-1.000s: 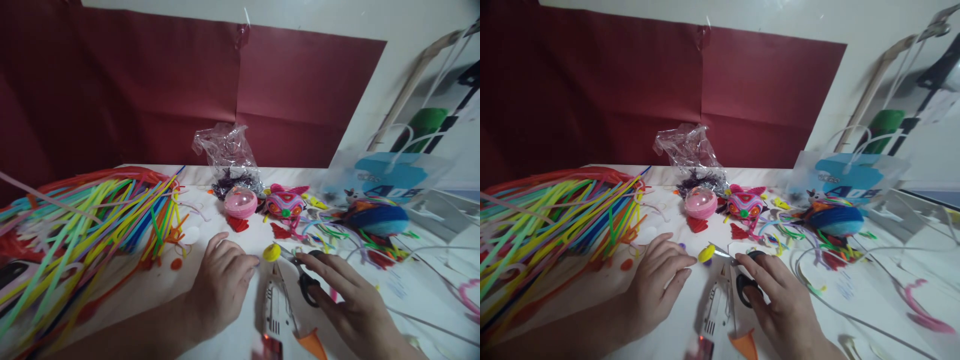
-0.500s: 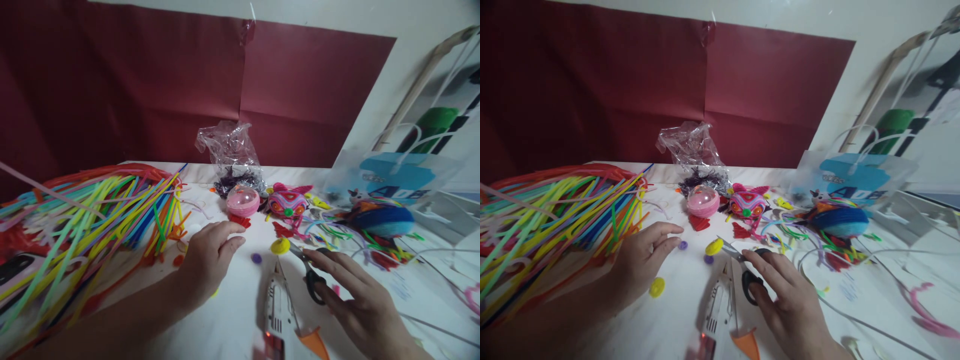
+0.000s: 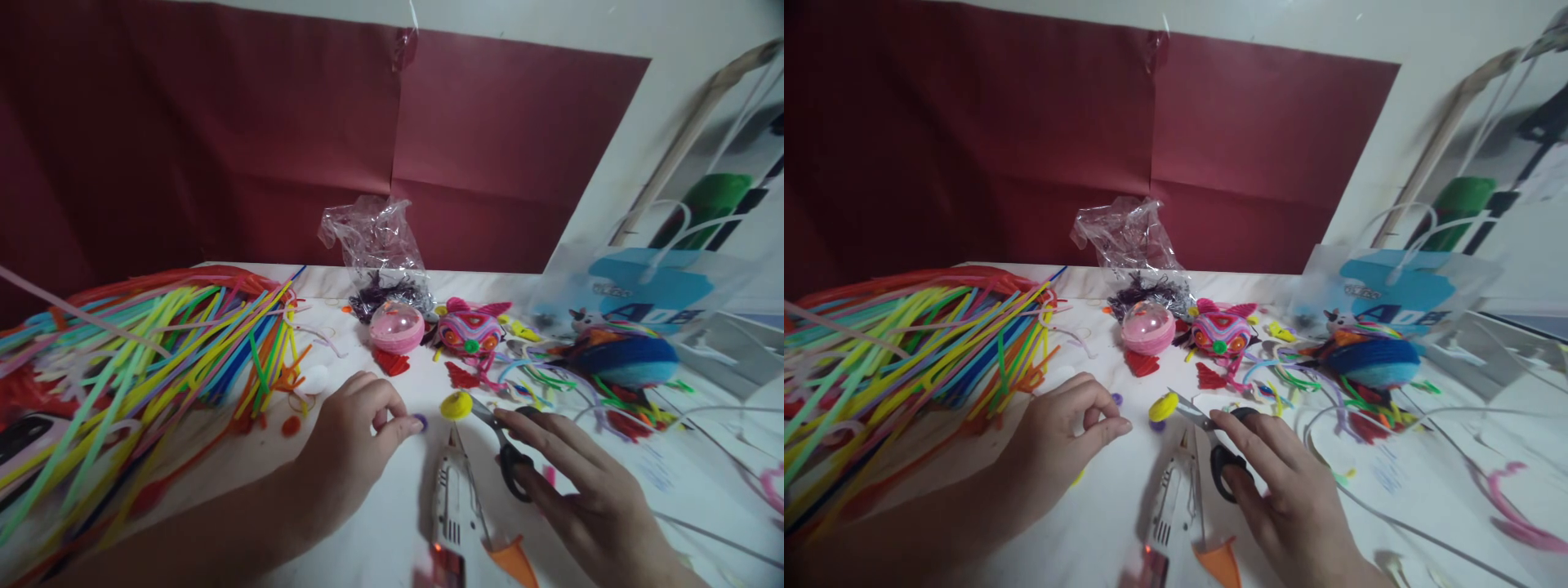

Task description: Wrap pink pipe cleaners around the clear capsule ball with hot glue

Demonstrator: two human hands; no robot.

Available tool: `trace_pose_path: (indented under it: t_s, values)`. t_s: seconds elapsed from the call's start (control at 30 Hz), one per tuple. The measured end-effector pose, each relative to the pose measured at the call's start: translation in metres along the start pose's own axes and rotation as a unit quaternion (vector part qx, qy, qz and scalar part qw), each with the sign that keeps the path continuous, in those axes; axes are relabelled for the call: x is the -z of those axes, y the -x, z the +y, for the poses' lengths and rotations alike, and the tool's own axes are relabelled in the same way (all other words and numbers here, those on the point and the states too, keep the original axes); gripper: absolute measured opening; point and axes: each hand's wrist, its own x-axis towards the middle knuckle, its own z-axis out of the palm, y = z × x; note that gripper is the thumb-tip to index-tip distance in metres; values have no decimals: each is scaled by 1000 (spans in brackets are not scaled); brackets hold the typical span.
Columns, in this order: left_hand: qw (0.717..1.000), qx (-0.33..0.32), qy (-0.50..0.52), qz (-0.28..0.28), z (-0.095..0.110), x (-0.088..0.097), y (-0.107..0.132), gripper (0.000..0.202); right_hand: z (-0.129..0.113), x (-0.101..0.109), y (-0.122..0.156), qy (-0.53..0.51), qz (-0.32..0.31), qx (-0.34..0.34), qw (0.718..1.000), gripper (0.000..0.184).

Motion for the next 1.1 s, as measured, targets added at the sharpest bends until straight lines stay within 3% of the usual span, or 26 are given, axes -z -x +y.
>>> trace_pose_path:
  t_s: [0.33, 0.53, 0.97, 1.1]
  values:
    - [999, 9, 22, 36, 2, 13, -12, 19, 3, -1, 5, 7, -12, 0, 1000, 35]
    - [998, 24, 30, 48, 0, 11, -11, 17, 1, -1, 3, -1, -12, 0, 1000, 36]
    - [999, 4, 34, -2, -1, 8, -7, 16, 5, -2, 8, 23, -10, 6, 1000, 35]
    - [996, 58, 52, -42, -5, 8, -6, 14, 5, -2, 7, 28, -11, 13, 999, 35]
